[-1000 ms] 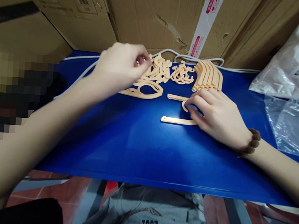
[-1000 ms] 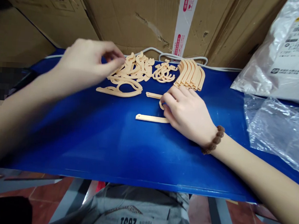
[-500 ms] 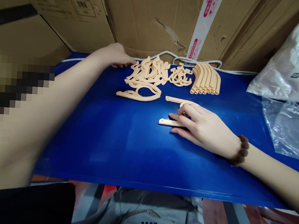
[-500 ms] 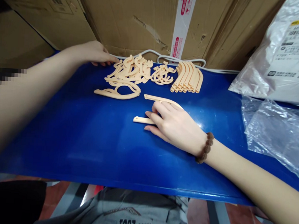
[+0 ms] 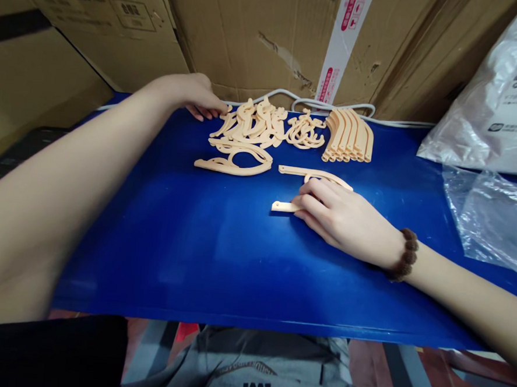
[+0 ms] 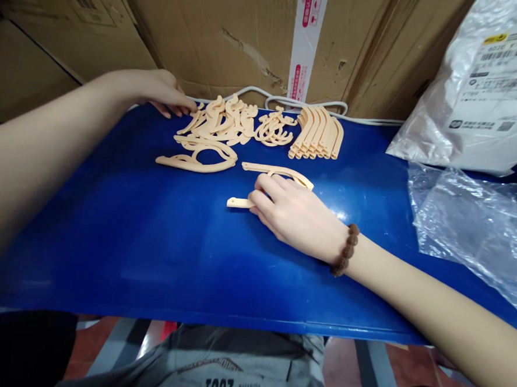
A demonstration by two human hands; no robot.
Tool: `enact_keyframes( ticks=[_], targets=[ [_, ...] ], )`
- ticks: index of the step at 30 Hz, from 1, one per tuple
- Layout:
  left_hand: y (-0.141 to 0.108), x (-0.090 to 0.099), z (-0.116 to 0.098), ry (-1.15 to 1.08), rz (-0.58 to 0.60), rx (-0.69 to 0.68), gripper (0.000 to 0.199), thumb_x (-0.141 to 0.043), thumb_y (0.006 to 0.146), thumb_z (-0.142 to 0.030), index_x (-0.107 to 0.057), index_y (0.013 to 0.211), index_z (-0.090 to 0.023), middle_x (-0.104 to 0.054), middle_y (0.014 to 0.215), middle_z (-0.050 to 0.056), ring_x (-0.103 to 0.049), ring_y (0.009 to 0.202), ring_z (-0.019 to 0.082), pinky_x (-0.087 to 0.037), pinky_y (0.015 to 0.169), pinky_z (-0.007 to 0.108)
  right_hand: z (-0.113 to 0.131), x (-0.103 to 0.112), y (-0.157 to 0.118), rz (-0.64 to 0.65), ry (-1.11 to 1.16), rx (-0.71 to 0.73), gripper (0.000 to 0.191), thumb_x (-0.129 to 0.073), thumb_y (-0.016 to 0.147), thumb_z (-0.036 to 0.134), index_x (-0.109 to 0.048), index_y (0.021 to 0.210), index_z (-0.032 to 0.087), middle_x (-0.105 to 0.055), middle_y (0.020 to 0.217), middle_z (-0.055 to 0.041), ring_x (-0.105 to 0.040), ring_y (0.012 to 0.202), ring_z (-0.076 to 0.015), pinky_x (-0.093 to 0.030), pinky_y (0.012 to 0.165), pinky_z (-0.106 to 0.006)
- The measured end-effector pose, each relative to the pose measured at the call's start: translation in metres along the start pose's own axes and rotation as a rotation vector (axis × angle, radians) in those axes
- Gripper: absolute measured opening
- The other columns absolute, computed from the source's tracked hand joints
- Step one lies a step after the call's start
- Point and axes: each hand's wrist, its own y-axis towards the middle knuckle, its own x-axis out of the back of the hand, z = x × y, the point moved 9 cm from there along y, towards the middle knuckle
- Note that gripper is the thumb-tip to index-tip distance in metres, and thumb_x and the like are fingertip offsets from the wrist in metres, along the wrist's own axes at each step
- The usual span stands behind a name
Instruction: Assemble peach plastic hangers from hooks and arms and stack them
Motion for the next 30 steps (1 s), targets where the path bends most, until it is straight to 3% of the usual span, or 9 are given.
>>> enact_keyframes(
  ticks=[4,7,10,13,17,22,24,27,30],
  targets=[
    [-0.008,0.001,-0.005,-0.005,-0.071,0.022,0.029,-0.08,0.078,-0.03,-0.063,0.064,-0.011,-0.047,0.04,-0.01,-0.051,0.064,0.006,-0.054,0.076,0.03,0.002,-0.002,0.0,0.023,-0.024,0.017,0.038,-0.03,0.106,0.03,-0.063,0.102,0.01,-0.061,0.091,-0.0104,-0.054,0.078,-0.0195,-0.044,0.072,-0.033],
    [-0.015,0.001,-0.011,-0.011,-0.106,0.034,0.025,-0.081,0.073,-0.025,-0.062,0.061,-0.012,-0.047,0.042,-0.009,-0.051,0.068,0.007,-0.055,0.081,0.031,0.005,-0.003,-0.002,0.041,-0.043,0.045,0.037,-0.028,0.107,0.029,-0.06,0.101,0.011,-0.06,0.088,-0.0076,-0.053,0.071,-0.0166,-0.04,0.065,-0.03],
    [-0.026,0.003,-0.018,-0.023,-0.141,0.037,0.026,-0.081,0.07,-0.027,-0.062,0.059,-0.013,-0.05,0.045,-0.007,-0.05,0.069,0.008,-0.055,0.08,0.031,0.008,-0.002,-0.004,0.035,-0.103,0.069,0.033,-0.03,0.107,0.027,-0.058,0.101,0.012,-0.06,0.088,-0.0057,-0.049,0.063,-0.0135,-0.032,0.055,-0.029],
    [-0.042,0.008,-0.026,-0.06,-0.194,0.008,0.031,-0.077,0.075,-0.038,-0.064,0.064,-0.012,-0.057,0.053,-0.004,-0.05,0.067,0.008,-0.056,0.079,0.034,0.011,0.0,-0.005,0.011,-0.159,0.073,0.028,-0.032,0.106,0.025,-0.057,0.101,0.013,-0.06,0.086,-0.0038,-0.05,0.058,-0.012,-0.025,0.05,-0.03],
    [-0.068,0.03,-0.038,-0.14,-0.321,-0.055,0.044,-0.061,0.087,-0.054,-0.059,0.069,-0.013,-0.055,0.058,-0.002,-0.051,0.068,0.009,-0.056,0.078,0.039,0.011,0.001,-0.007,0.021,-0.238,0.056,0.028,-0.031,0.107,0.027,-0.056,0.108,0.014,-0.062,0.084,-0.0022,-0.051,0.052,-0.0109,-0.019,0.047,-0.031],
    [-0.105,0.071,-0.071,-0.308,-0.479,-0.2,0.034,-0.051,0.094,-0.045,-0.05,0.08,-0.014,-0.064,0.082,0.001,-0.055,0.069,0.007,-0.058,0.068,0.032,0.008,0.0,-0.008,0.057,-0.264,0.029,0.029,-0.03,0.107,0.027,-0.056,0.112,0.014,-0.064,0.08,-0.0021,-0.054,0.052,-0.0108,-0.016,0.047,-0.032],
    [-0.125,0.076,-0.091,-0.353,-0.495,-0.268,0.029,-0.049,0.095,-0.043,-0.047,0.089,-0.015,-0.064,0.083,-0.001,-0.056,0.067,0.006,-0.057,0.061,0.027,0.006,-0.001,-0.007,0.076,-0.226,0.012,0.028,-0.031,0.106,0.025,-0.056,0.11,0.014,-0.066,0.083,-0.0035,-0.055,0.054,-0.0107,-0.017,0.048,-0.032],
    [-0.163,0.066,-0.126,-0.351,-0.487,-0.392,0.017,-0.052,0.094,-0.034,-0.046,0.089,-0.019,-0.056,0.068,-0.005,-0.055,0.056,0.007,-0.043,0.046,0.02,0.002,-0.002,-0.007,0.091,-0.156,-0.02,0.029,-0.031,0.105,0.025,-0.058,0.104,0.013,-0.067,0.085,-0.0056,-0.055,0.055,-0.0112,-0.018,0.047,-0.031],
    [-0.2,0.026,-0.162,-0.211,-0.33,-0.514,0.017,-0.046,0.097,-0.024,-0.04,0.081,-0.021,-0.051,0.057,-0.005,-0.048,0.054,0.008,-0.036,0.048,0.021,-0.001,0.0,-0.006,0.07,-0.138,-0.038,0.031,-0.03,0.104,0.026,-0.058,0.098,0.013,-0.067,0.079,-0.0061,-0.051,0.05,-0.012,-0.019,0.047,-0.03]
  ],
)
